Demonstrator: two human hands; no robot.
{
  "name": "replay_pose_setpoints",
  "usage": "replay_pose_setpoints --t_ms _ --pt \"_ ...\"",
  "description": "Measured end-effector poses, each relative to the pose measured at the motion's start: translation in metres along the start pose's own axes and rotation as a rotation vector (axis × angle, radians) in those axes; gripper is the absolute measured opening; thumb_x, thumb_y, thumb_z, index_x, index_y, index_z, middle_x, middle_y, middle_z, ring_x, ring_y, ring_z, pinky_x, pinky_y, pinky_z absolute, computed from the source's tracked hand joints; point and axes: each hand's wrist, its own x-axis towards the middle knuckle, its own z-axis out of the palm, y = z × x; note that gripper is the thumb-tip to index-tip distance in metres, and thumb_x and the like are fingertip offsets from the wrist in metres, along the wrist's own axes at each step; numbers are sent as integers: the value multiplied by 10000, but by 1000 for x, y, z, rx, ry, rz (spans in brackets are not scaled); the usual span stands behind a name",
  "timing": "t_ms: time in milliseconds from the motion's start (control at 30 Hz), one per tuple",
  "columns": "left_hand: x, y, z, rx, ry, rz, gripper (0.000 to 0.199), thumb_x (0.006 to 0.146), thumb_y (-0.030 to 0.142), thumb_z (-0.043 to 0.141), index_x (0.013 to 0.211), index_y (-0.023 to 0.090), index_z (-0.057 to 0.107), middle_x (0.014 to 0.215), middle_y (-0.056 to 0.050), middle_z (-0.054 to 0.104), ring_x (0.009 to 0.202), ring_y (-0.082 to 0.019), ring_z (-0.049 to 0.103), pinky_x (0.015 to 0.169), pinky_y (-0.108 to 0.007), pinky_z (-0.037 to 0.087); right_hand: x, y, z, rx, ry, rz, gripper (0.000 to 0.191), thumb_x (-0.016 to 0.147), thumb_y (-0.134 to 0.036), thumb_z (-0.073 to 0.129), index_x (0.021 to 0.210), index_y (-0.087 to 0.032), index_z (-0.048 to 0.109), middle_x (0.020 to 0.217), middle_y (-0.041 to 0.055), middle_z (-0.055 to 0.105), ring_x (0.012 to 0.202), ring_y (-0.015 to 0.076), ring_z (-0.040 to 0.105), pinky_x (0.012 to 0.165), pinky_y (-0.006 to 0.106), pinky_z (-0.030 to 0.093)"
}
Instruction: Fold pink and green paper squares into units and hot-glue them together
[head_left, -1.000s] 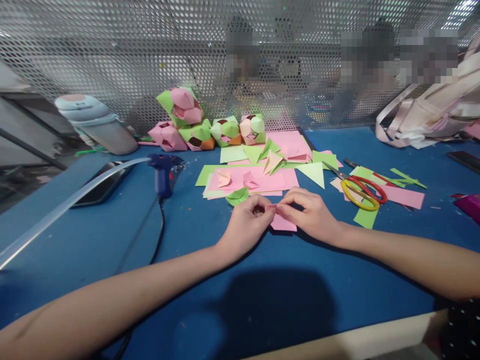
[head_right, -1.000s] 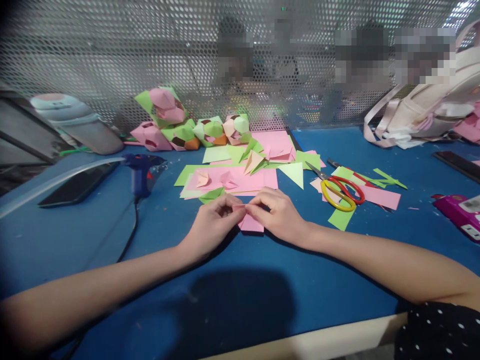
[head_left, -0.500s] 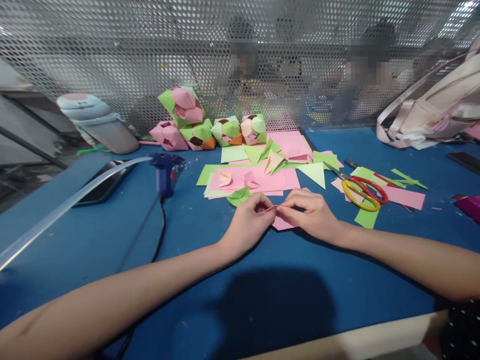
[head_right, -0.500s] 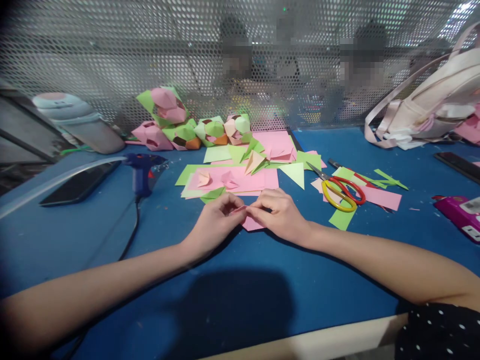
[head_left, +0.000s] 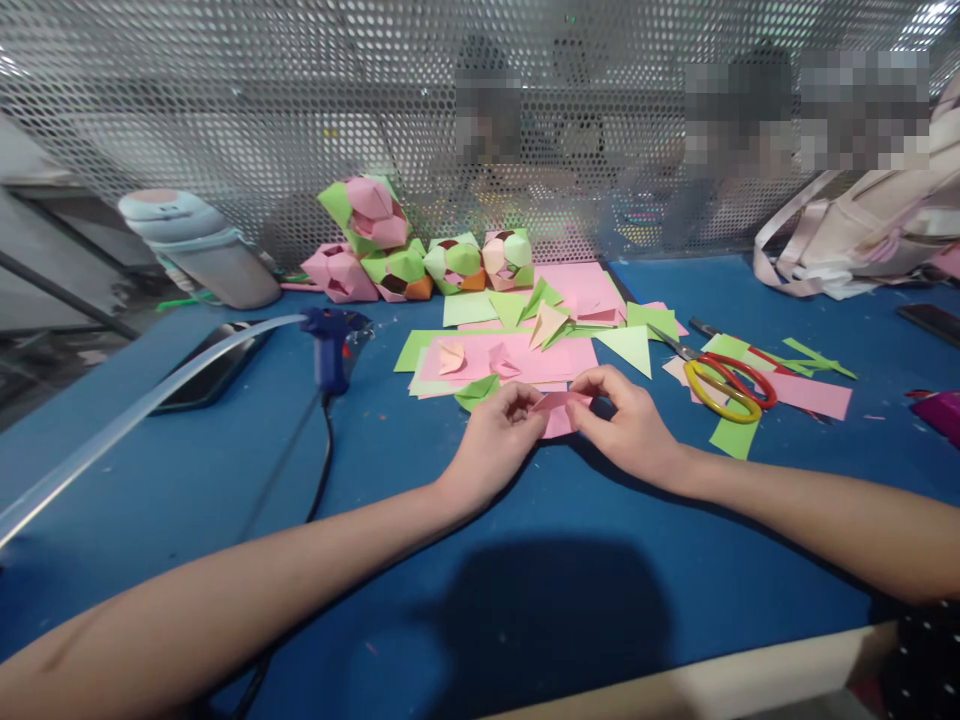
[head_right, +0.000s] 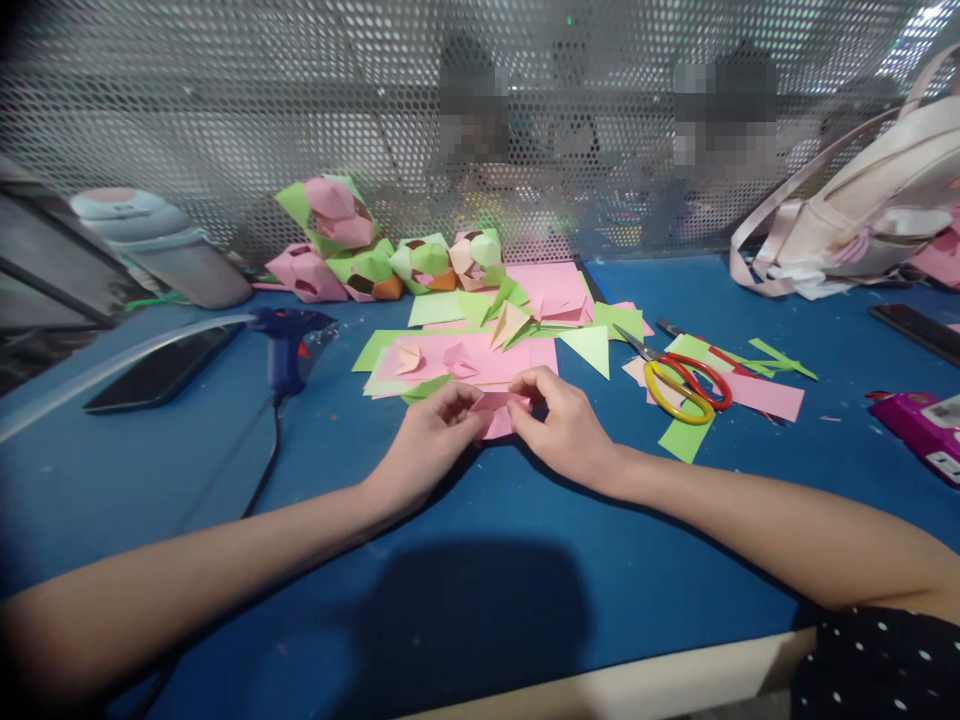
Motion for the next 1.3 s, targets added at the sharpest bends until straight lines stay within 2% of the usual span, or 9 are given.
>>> replay_pose_setpoints --t_ms 167,333,433,600,733,867,1000,1300 --pt "-3 1 2 11 -54 -25 132 770 245 603 718 168 509 592 44 470 519 -85 400 496 -209 307 -1 0 -1 14 28 -51 147 840 -155 593 976 -193 554 847 -1 589 749 112 550 706 240 451" --pt "-4 3 2 -58 -57 -70 142 752 239 622 714 171 503 588 41 494 504 -86 413 485 -208 319 -1 -1 -2 41 -26 -75 52 851 -164 584 876 -197 552 800 2 576 730 127 545 692 267 451" --pt "-4 4 2 -70 -65 -71 154 755 242 626 706 163 503 588 42 494 515 -82 421 492 -202 331 0 -3 -3 75 -46 -142 74 866 -144 549 810 -191 543 782 11 562 738 134 542 701 279 455" --pt "-5 2 2 -136 -70 -80 197 764 269 640 704 162 486 589 43 497 531 -87 457 496 -202 359 1 -7 -8 112 -133 -208 58 886 -181 534 880 -174 591 869 53 582 833 159 560 766 315 466" --pt "-4 1 2 -153 -77 -91 186 760 250 648 725 163 487 573 48 506 515 -91 472 488 -209 380 1 -8 -9 140 -167 -187 162 931 -201 474 846 -176 610 870 54 592 844 153 567 783 312 468" --pt "-3 1 2 -130 -58 -70 195 765 261 648 722 165 483 588 53 493 513 -82 464 483 -203 378 1 -7 -5 122 -130 -108 50 891 -203 551 905 -184 596 880 36 607 828 146 573 767 291 474" --pt "-3 0 2 -105 -57 -42 202 766 259 639 691 175 470 571 56 469 506 -81 452 470 -198 366 2 -6 -3 116 -147 -47 95 897 -201 541 962 -184 608 915 38 632 844 144 583 766 278 476" --pt "-4 1 3 -127 -78 -59 164 754 269 642 740 173 510 605 44 490 523 -92 463 484 -210 385 2 -5 -2 84 -128 -68 87 873 -147 534 893 -186 608 835 17 617 782 135 572 730 269 455"
